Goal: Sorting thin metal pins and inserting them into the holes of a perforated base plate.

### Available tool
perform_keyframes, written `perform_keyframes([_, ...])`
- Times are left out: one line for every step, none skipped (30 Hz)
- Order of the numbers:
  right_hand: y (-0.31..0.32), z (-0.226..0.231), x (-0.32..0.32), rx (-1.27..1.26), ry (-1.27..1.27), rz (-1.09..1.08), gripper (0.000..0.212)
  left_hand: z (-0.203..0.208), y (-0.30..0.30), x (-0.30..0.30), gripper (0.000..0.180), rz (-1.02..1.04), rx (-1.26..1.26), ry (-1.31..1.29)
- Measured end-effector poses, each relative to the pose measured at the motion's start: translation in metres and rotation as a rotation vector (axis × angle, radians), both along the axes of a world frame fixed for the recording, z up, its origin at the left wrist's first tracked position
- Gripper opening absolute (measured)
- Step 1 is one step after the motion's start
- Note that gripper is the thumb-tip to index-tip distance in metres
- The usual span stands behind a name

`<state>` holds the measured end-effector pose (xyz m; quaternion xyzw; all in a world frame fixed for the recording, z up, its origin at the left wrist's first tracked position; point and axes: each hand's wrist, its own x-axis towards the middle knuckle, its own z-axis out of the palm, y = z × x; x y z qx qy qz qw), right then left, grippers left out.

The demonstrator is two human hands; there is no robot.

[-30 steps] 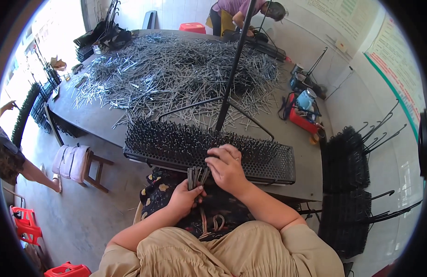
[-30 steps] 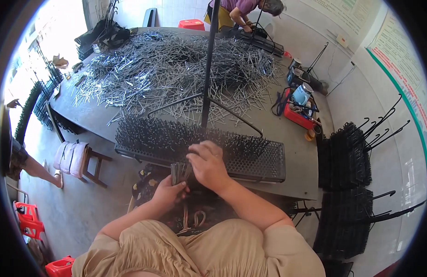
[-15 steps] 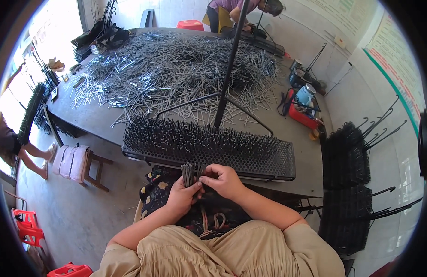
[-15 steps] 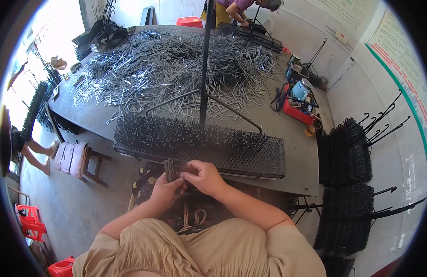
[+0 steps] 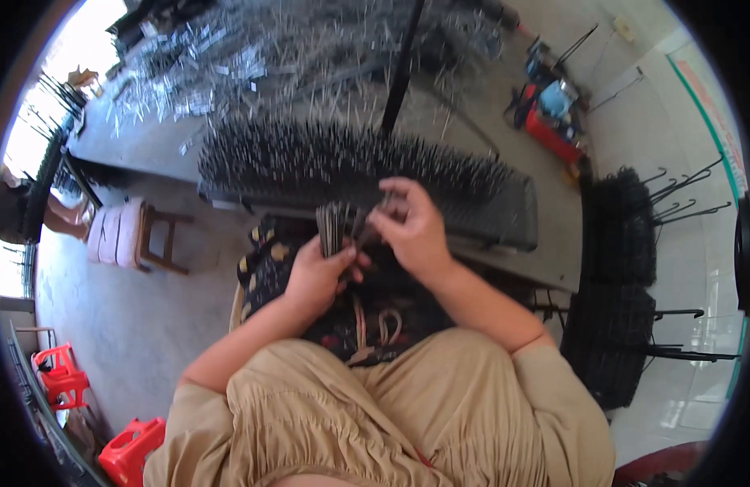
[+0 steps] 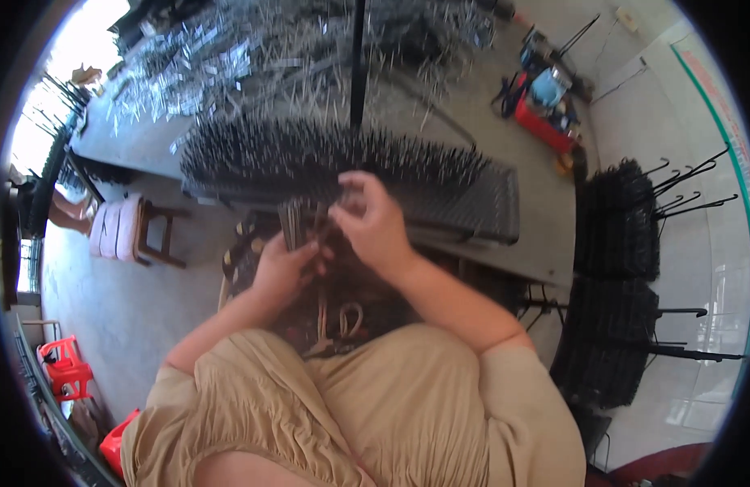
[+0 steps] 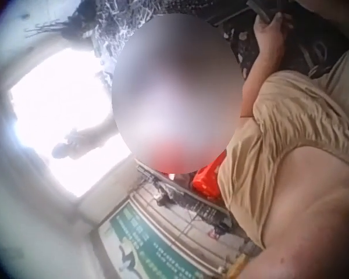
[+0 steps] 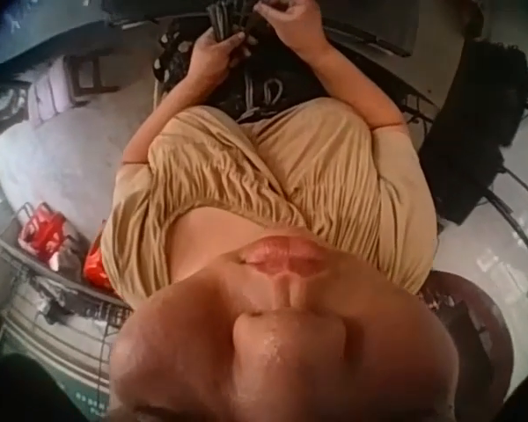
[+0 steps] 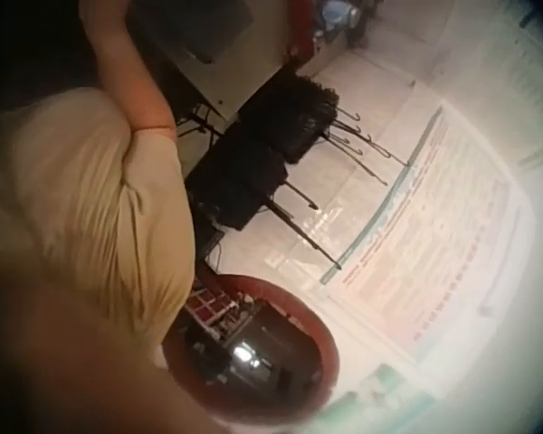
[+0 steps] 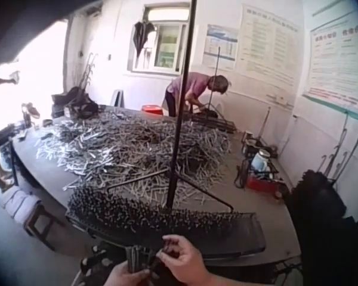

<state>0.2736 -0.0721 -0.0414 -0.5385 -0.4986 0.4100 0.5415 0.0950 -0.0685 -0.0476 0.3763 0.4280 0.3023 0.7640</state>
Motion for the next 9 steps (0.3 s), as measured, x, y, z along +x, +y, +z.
perform_keyframes([-0.002, 0.002, 0.002, -0.003, 0.002, -0.001, 0.033, 0.001, 0.000, 0.000, 0.007, -0.018, -0.002, 0.014])
perform_keyframes([-0.001, 0.001, 0.005, -0.017, 0.018, 0.006, 0.024, -0.005, 0.000, -0.001, 0.007, -0.038, 0.000, 0.028])
perform_keyframes([-0.003, 0.011, 0.008, -0.071, 0.038, -0.001, 0.019, -0.006, 0.000, -0.002, 0.007, -0.035, -0.039, 0.044])
perform_keyframes([-0.003, 0.013, 0.014, -0.065, 0.110, -0.025, 0.019, -0.004, 0.001, 0.000, 0.007, -0.040, -0.041, 0.030])
perform_keyframes([-0.001, 0.016, 0.020, -0.049, 0.179, -0.052, 0.018, -0.003, 0.003, 0.001, 0.007, -0.045, -0.033, 0.012])
perform_keyframes([0.002, 0.016, 0.026, 0.012, 0.162, -0.126, 0.017, -0.007, 0.006, 0.001, 0.007, -0.042, -0.050, 0.020])
perform_keyframes([0.004, 0.017, 0.031, 0.076, 0.140, -0.201, 0.017, -0.010, 0.006, 0.000, 0.007, -0.044, -0.063, 0.016])
perform_keyframes([0.007, 0.017, 0.038, 0.169, 0.048, -0.238, 0.016, -0.013, 0.006, 0.000, 0.007, -0.045, -0.075, 0.011])
perform_keyframes([0.009, 0.015, 0.044, 0.276, -0.043, -0.254, 0.017, -0.015, 0.006, 0.000, 0.009, -0.060, -0.068, 0.038])
